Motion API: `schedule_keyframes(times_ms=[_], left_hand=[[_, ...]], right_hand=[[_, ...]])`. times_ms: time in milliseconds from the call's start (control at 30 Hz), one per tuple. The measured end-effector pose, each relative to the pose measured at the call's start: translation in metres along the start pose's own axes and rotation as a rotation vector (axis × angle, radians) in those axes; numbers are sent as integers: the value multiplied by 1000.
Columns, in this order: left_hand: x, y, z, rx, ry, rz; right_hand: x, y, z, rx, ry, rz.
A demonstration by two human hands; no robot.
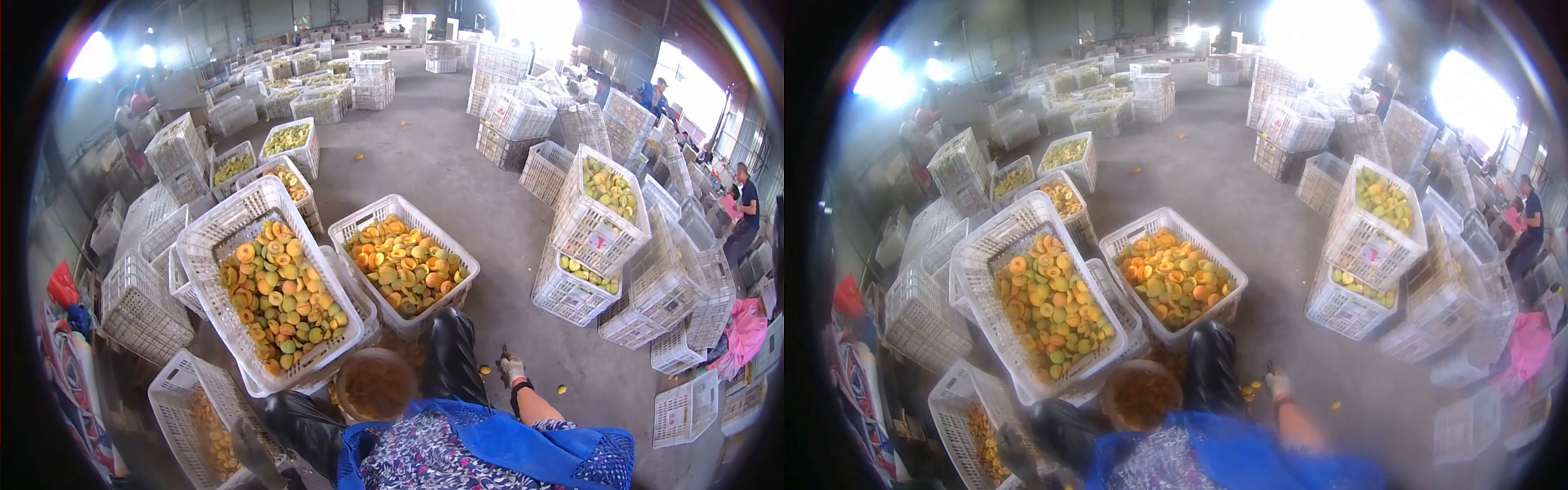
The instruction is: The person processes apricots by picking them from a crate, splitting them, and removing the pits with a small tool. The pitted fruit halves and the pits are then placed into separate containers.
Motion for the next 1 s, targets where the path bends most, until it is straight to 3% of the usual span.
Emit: schedule_keyframes(times_ms=[100, 233, 400, 600, 700, 767, 900, 1000], left_hand=[[-18, -8, -12, 40, 26, -49], [-52, -14, -32, 142, 75, -126], [-92, -28, -47, 276, 119, -231], [-109, -53, -58, 257, 103, -230], [-113, -56, -62, 254, 101, -225], [-114, -57, -64, 255, 99, -223], [-116, -58, -68, 254, 94, -214], [-112, -56, -70, 260, 85, -213]], right_hand=[[10, -20, 25, 489, -164, -42], [12, -18, 33, 230, -157, -14], [15, -20, 44, 193, -200, -18], [-36, 30, -67, 215, -314, -162], [-45, 42, -82, 74, -365, -163], [-45, 47, -85, -222, -199, -133], [-51, 54, -107, -161, -285, -230], [-56, 56, -121, -220, -182, -171]])
Point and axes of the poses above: each hand's wrist, its own x-axis towards the middle knuckle, its own y-axis out of the back of the hand, z = x × y, the point moved 2 cm from there along x, towards the middle knuckle, and after that the axes turned 8 degrees about -z, right-handed, at the moved point
